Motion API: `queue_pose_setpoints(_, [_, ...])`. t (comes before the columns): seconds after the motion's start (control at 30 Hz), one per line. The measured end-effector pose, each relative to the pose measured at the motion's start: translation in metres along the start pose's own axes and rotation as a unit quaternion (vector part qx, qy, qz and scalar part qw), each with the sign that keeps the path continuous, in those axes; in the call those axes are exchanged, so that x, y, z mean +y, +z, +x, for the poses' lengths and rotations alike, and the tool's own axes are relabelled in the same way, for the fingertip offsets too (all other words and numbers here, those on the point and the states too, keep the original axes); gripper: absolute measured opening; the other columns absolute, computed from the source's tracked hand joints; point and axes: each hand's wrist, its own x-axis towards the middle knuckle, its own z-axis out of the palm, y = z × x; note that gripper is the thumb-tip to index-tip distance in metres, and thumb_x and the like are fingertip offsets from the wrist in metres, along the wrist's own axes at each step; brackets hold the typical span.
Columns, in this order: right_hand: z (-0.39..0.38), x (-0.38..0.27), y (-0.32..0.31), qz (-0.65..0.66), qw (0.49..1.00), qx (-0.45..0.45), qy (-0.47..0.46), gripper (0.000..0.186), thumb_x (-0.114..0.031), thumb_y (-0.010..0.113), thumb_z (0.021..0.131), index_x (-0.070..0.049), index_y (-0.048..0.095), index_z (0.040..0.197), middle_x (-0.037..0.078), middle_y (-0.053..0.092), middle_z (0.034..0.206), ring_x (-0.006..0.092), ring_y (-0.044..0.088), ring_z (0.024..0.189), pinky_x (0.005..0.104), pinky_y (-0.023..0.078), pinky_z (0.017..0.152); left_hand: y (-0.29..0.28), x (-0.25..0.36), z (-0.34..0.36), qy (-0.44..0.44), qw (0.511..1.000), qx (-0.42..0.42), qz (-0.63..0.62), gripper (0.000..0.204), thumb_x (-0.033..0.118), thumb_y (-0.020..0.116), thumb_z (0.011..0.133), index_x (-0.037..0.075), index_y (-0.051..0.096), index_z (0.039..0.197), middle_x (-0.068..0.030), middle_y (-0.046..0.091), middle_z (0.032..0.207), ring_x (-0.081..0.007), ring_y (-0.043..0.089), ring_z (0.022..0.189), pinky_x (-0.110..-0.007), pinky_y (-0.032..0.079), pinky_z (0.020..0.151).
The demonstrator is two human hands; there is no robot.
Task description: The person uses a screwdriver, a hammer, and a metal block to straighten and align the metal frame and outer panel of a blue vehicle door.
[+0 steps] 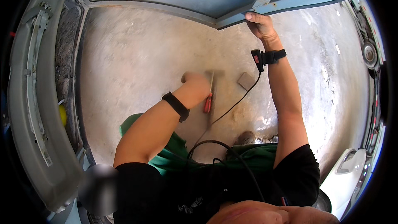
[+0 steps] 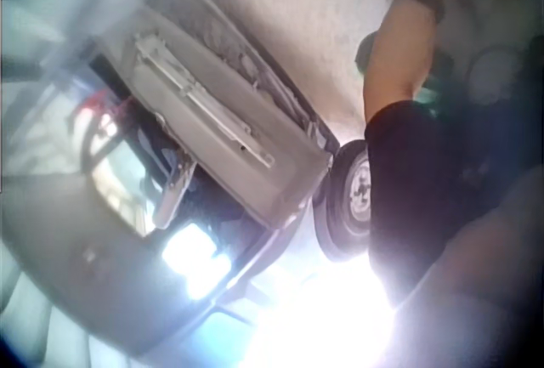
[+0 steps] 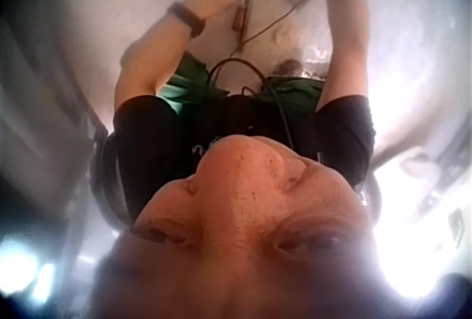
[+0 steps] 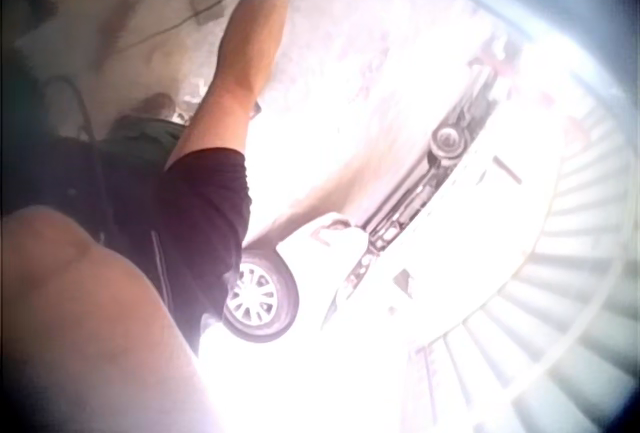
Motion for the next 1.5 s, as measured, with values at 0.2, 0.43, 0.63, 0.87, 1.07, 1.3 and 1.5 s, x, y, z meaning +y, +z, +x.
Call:
queue_pose_setpoints(0.2, [-0.001,0.008,0.013,-0.091,0.996,0.022,0.01,0.041,0.0,0.076,0.074,-0.006,0.063,0.113,0.002,0.065,0.106,0.0189,0.059,0.103,0.0333,0.043,0.096,-0.005,-0.002,-0.006,-0.008,1.0,-0.023,-0.008,0.026,0.017,0.063,0.081,0.013,0.076,0.103,-0.0058,0.073,0.108,-0.0227,0.07,0.1,-0.038,0.055,0.077])
queue_pose_setpoints(0.43, [-0.001,0.026,0.018,-0.124,0.991,0.035,0.047,0.04,0.004,0.077,0.072,-0.005,0.064,0.11,0.003,0.066,0.101,0.0194,0.061,0.097,0.0338,0.048,0.087,-0.008,-0.012,-0.002,-0.047,0.998,-0.01,-0.033,0.024,0.016,0.064,0.082,0.018,0.076,0.104,0.002,0.072,0.105,-0.0186,0.068,0.092,-0.04,0.052,0.064])
queue_pose_setpoints(0.63, [-0.001,0.011,0.021,-0.083,0.996,0.03,0.018,0.039,0.006,0.078,0.071,-0.006,0.064,0.105,0.001,0.065,0.099,0.0177,0.061,0.096,0.0337,0.048,0.088,-0.004,-0.013,-0.003,-0.029,0.999,0.003,-0.038,0.026,0.017,0.063,0.081,0.015,0.076,0.104,-0.0046,0.073,0.107,-0.0216,0.07,0.099,-0.037,0.055,0.078])
queue_pose_setpoints(0.87, [-0.001,0.016,0.005,-0.164,0.986,0.018,0.032,0.043,0.006,0.078,0.071,-0.005,0.061,0.11,0.001,0.063,0.101,0.0179,0.059,0.098,0.0335,0.046,0.09,-0.01,-0.012,-0.006,-0.025,0.999,0.0,-0.022,0.027,0.017,0.064,0.081,0.015,0.075,0.105,-0.0031,0.073,0.107,-0.02,0.07,0.099,-0.038,0.055,0.077])
queue_pose_setpoints(1.07, [-0.002,0.024,-0.007,-0.073,0.995,0.041,0.054,0.044,0.009,0.078,0.068,-0.005,0.062,0.107,0.002,0.064,0.1,0.0196,0.06,0.097,0.0352,0.047,0.089,-0.011,-0.011,-0.01,-0.008,0.999,0.03,-0.029,0.027,0.018,0.065,0.081,0.015,0.075,0.106,-0.004,0.073,0.11,-0.0222,0.07,0.1,-0.04,0.055,0.077])
queue_pose_setpoints(1.3, [0.002,0.031,0.004,-0.076,0.995,0.054,0.025,0.041,0.002,0.077,0.07,-0.006,0.062,0.107,0.001,0.063,0.1,0.0181,0.058,0.098,0.0333,0.043,0.09,-0.011,-0.014,-0.009,-0.041,0.999,0.006,-0.036,0.03,0.021,0.066,0.08,0.015,0.074,0.109,-0.0054,0.072,0.112,-0.0232,0.07,0.1,-0.043,0.055,0.078])
queue_pose_setpoints(1.5, [-0.031,0.09,-0.003,-0.494,0.859,0.094,0.094,0.03,-0.021,0.075,0.079,0.001,0.064,0.097,0.014,0.07,0.091,0.0267,0.065,0.09,0.0391,0.05,0.083,0.001,-0.015,0.004,0.005,0.997,0.062,-0.044,0.031,0.022,0.064,0.082,0.017,0.074,0.111,-0.0059,0.071,0.117,-0.024,0.069,0.104,-0.044,0.055,0.082])
